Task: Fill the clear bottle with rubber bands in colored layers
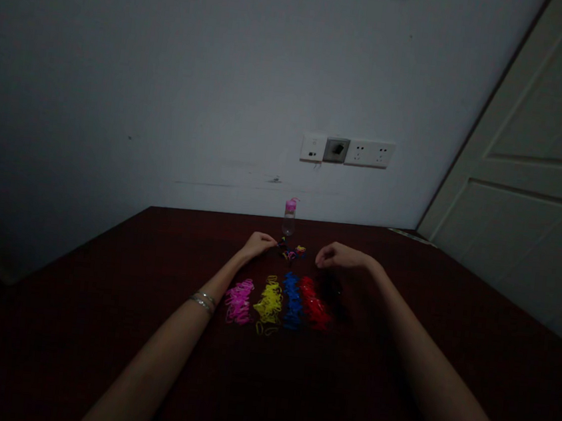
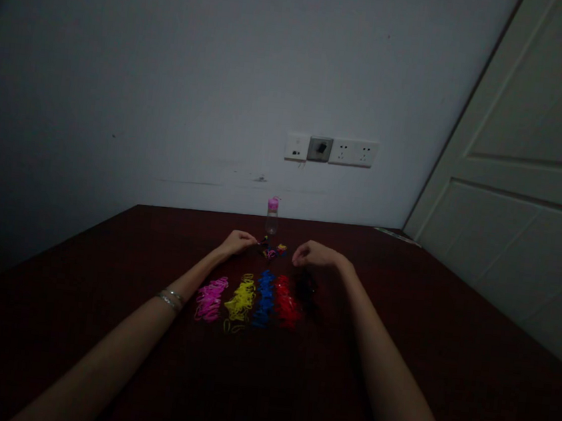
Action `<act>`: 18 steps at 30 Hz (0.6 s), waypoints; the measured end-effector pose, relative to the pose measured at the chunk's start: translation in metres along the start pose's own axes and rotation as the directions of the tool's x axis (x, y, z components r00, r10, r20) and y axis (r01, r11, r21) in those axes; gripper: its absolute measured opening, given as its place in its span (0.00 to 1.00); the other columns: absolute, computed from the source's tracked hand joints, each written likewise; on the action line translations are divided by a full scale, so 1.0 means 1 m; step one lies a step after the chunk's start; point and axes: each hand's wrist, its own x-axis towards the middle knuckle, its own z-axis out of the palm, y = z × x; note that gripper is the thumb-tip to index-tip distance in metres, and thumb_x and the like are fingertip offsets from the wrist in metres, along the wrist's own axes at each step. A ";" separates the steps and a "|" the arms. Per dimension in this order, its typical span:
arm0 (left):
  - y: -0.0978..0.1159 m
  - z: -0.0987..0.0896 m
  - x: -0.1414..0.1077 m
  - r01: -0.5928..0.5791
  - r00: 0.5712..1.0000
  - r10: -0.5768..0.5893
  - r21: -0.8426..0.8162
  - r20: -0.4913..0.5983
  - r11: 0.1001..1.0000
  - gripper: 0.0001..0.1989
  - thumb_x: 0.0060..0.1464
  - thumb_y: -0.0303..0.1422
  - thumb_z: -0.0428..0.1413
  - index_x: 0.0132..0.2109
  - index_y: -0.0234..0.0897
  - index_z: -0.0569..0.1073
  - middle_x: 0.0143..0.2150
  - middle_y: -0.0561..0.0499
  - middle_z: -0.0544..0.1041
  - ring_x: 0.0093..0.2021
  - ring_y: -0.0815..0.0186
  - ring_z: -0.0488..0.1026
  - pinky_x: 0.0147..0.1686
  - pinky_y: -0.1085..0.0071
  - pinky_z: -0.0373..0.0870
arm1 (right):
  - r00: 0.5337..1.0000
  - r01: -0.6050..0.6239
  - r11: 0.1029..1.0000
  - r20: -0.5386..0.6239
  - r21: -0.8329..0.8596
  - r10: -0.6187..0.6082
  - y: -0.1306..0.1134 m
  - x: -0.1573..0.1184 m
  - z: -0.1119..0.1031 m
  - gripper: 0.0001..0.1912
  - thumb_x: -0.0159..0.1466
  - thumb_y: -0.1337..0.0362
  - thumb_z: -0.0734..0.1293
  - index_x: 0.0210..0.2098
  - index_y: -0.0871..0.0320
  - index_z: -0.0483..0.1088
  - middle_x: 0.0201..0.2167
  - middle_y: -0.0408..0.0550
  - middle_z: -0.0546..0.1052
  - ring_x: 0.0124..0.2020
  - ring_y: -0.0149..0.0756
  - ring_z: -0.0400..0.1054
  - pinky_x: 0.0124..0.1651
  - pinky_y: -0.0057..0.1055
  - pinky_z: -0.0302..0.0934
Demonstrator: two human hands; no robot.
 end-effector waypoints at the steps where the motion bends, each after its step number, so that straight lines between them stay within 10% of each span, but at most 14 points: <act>1: 0.003 0.001 0.000 -0.019 1.000 0.018 0.021 0.009 1.000 0.13 0.43 0.34 0.56 0.33 0.28 0.77 0.17 0.55 0.66 0.18 0.76 0.55 0.20 0.77 0.50 | 0.998 0.009 1.000 -0.064 0.015 -0.008 0.007 0.001 0.000 0.09 0.46 0.63 0.67 0.27 0.60 0.75 0.24 0.45 0.75 0.25 0.31 0.65 0.29 0.26 0.58; 10: 0.038 0.015 -0.011 -0.191 0.965 0.129 0.279 0.227 0.941 0.13 0.40 0.37 0.58 0.26 0.29 0.78 0.20 0.52 0.70 0.22 0.73 0.60 0.23 0.76 0.54 | 0.904 -0.089 0.975 -0.394 0.205 0.165 0.060 -0.004 0.003 0.14 0.49 0.58 0.67 0.30 0.62 0.72 0.24 0.46 0.73 0.22 0.27 0.62 0.22 0.23 0.53; 18: 0.046 0.031 -0.019 -0.120 0.977 0.019 0.478 0.211 0.870 0.09 0.38 0.37 0.60 0.26 0.34 0.77 0.25 0.50 0.74 0.25 0.70 0.66 0.24 0.76 0.57 | 0.807 -0.053 0.955 -0.551 0.290 0.212 0.078 -0.005 0.005 0.12 0.50 0.59 0.65 0.29 0.62 0.72 0.24 0.46 0.73 0.21 0.27 0.62 0.21 0.22 0.55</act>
